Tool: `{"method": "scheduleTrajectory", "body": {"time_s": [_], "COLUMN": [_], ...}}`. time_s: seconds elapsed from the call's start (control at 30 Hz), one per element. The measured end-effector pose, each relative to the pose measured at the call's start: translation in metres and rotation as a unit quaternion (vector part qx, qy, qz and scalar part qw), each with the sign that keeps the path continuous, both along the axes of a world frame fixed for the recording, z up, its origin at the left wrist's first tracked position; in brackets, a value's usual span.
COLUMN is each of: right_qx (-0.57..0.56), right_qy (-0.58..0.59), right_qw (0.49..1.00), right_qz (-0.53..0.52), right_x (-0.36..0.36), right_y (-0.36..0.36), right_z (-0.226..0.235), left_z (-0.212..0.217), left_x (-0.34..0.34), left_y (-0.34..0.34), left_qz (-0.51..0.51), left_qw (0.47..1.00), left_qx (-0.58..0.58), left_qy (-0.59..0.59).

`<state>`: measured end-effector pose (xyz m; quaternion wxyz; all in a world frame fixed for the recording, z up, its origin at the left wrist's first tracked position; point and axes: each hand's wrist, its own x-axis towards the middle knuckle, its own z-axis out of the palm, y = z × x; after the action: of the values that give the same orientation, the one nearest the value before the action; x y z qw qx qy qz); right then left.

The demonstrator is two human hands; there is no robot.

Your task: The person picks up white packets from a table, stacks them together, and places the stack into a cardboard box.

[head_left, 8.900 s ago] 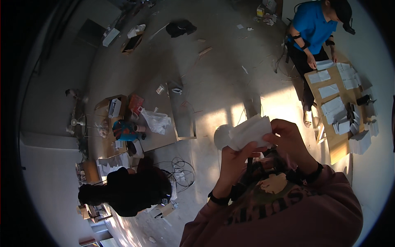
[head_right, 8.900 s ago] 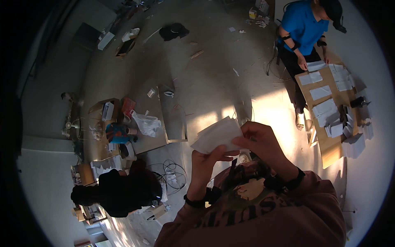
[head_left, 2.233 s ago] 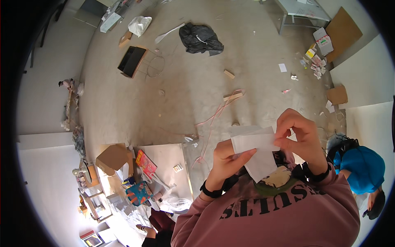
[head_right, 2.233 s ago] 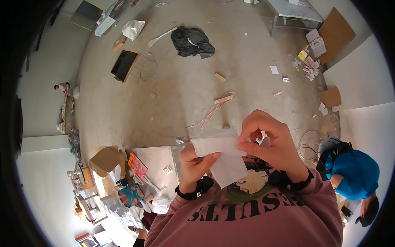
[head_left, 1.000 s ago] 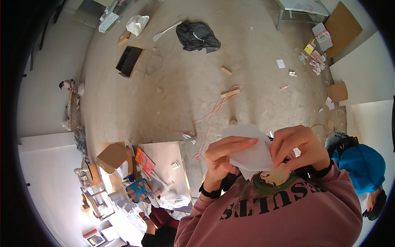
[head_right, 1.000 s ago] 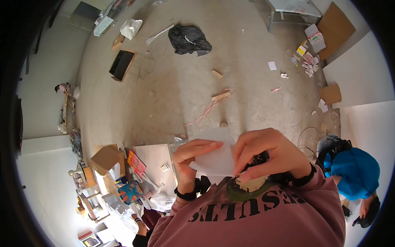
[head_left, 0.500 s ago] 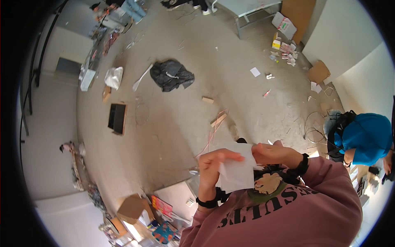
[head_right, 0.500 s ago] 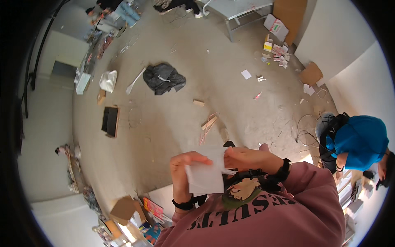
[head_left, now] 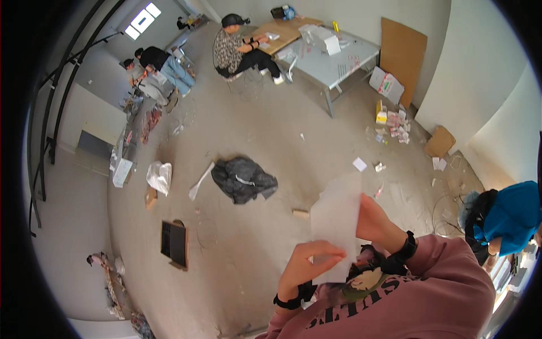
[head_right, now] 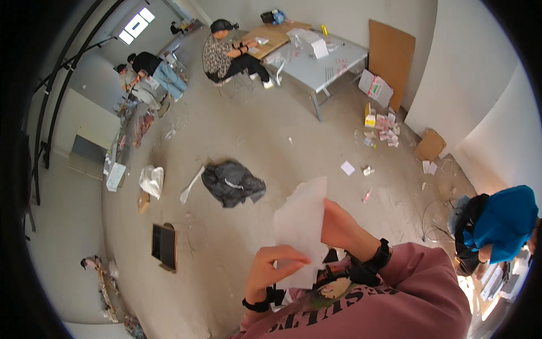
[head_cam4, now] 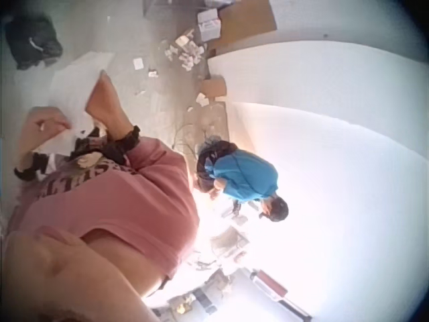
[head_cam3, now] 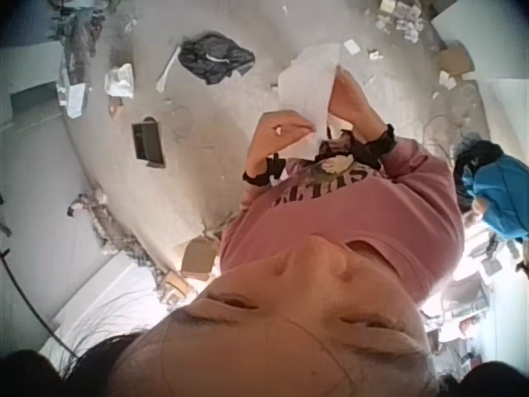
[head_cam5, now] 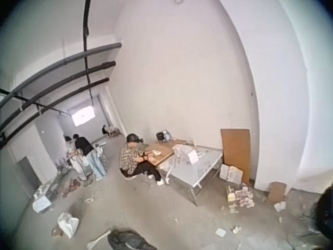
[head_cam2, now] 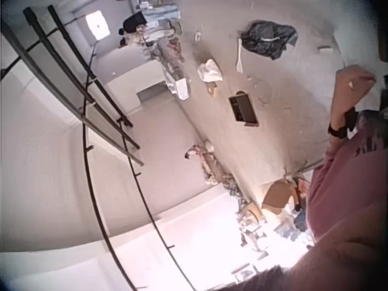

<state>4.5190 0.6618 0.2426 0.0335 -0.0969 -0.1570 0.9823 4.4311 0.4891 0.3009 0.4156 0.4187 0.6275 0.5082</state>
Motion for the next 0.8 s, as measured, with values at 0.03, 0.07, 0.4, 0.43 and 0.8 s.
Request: {"method": "scheduleTrajectory", "body": {"time_s": [0.03, 0.07, 0.4, 0.43, 0.8], "right_qx": [0.006, -0.027, -0.06, -0.056, -0.001], "right_qy": [0.003, 0.041, -0.069, -0.062, 0.083], "right_qw": [1.0, 0.999, 0.994, 0.995, 0.984], "right_qz": [-0.005, -0.002, 0.056, 0.057, 0.157], "right_x": [-0.013, -0.026, -0.148, -0.166, -0.383], "right_y": [0.008, 0.017, 0.072, 0.082, 0.207], "right_z": [-0.001, -0.004, -0.061, -0.066, -0.016], "left_z": [0.0, 0.001, -0.03, -0.035, 0.008], "left_x": [-0.015, -0.032, -0.166, -0.181, -0.359], "left_y": [0.005, 0.013, 0.106, 0.116, 0.218], "left_qz": [-0.02, -0.037, 0.056, 0.057, 0.078], "left_qw": [0.999, 0.998, 0.983, 0.984, 0.995], "left_qx": [0.017, 0.029, -0.059, -0.056, -0.045], "left_qy": [-0.023, -0.037, -0.165, -0.158, 0.05]}}
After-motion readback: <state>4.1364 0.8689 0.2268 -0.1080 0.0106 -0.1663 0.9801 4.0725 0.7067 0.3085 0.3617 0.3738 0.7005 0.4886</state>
